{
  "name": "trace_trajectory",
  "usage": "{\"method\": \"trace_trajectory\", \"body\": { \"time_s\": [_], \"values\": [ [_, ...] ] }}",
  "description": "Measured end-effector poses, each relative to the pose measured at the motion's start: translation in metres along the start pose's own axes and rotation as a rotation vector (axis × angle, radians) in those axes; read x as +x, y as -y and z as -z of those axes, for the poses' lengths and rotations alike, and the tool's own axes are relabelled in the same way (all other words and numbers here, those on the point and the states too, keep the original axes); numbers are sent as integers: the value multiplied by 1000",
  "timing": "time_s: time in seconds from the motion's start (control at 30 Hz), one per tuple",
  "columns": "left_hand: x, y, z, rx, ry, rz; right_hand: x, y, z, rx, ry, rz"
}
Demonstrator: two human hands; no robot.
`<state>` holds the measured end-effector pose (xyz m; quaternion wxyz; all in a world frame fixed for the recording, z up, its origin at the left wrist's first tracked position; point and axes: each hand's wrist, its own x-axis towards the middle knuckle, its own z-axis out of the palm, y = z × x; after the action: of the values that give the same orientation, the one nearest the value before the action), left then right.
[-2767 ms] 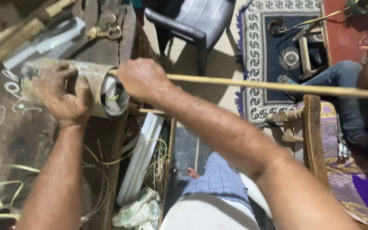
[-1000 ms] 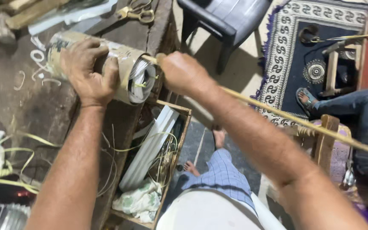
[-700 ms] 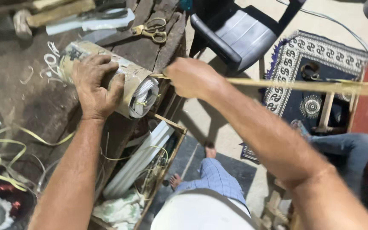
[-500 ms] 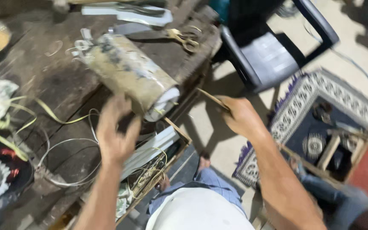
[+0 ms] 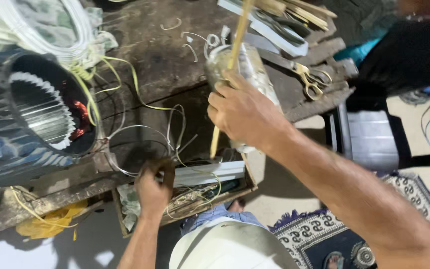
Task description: The person winds a yellow wire around a cylindrical core using a wooden stick to rotate the core. They adjust the wire with their hands, use a tool to tighten the winding, and continue wrapping the wire around the core.
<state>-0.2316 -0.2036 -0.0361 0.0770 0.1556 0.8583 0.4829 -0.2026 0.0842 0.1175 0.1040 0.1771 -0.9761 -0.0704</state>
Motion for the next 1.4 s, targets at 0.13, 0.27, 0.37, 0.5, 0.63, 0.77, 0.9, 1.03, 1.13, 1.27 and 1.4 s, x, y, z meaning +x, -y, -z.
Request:
{"method": "trace_trajectory", "body": {
  "time_s": [0.13, 0.27, 0.37, 0.5, 0.63, 0.77, 0.9, 1.03, 1.13, 1.27, 1.4],
  "values": [
    [74, -14, 7, 118, -103, -444, 60, -7, -35, -121, 354, 91],
    [159, -13, -18, 274, 82, -500, 78, -15, -65, -68, 161, 123],
    [181, -3, -41, 427, 143, -518, 84, -18, -76, -163, 236, 88],
    [182, 5, -47, 458, 389, -440, 87, -11, -76, -159, 190, -27],
    [182, 6, -41, 592, 425, -556, 75, 15, -68, -85, -56, -166],
    [167, -8, -24, 393, 601, -230, 44, 64, -62, 389, -128, -398],
    [152, -21, -8, 374, 376, -302, 8, 116, -66, 663, -296, -600],
    [144, -24, 13, 373, 574, -187, -15, 146, -89, 818, -292, -813],
    [143, -27, 24, 504, 751, -384, -28, 153, -114, 888, -295, -897],
    [139, -35, 35, 665, 902, -133, -44, 168, -140, 1133, -157, -798],
    [130, -41, 34, 511, 668, -166, -45, 180, -152, 1826, -330, -841]
  ]
}}
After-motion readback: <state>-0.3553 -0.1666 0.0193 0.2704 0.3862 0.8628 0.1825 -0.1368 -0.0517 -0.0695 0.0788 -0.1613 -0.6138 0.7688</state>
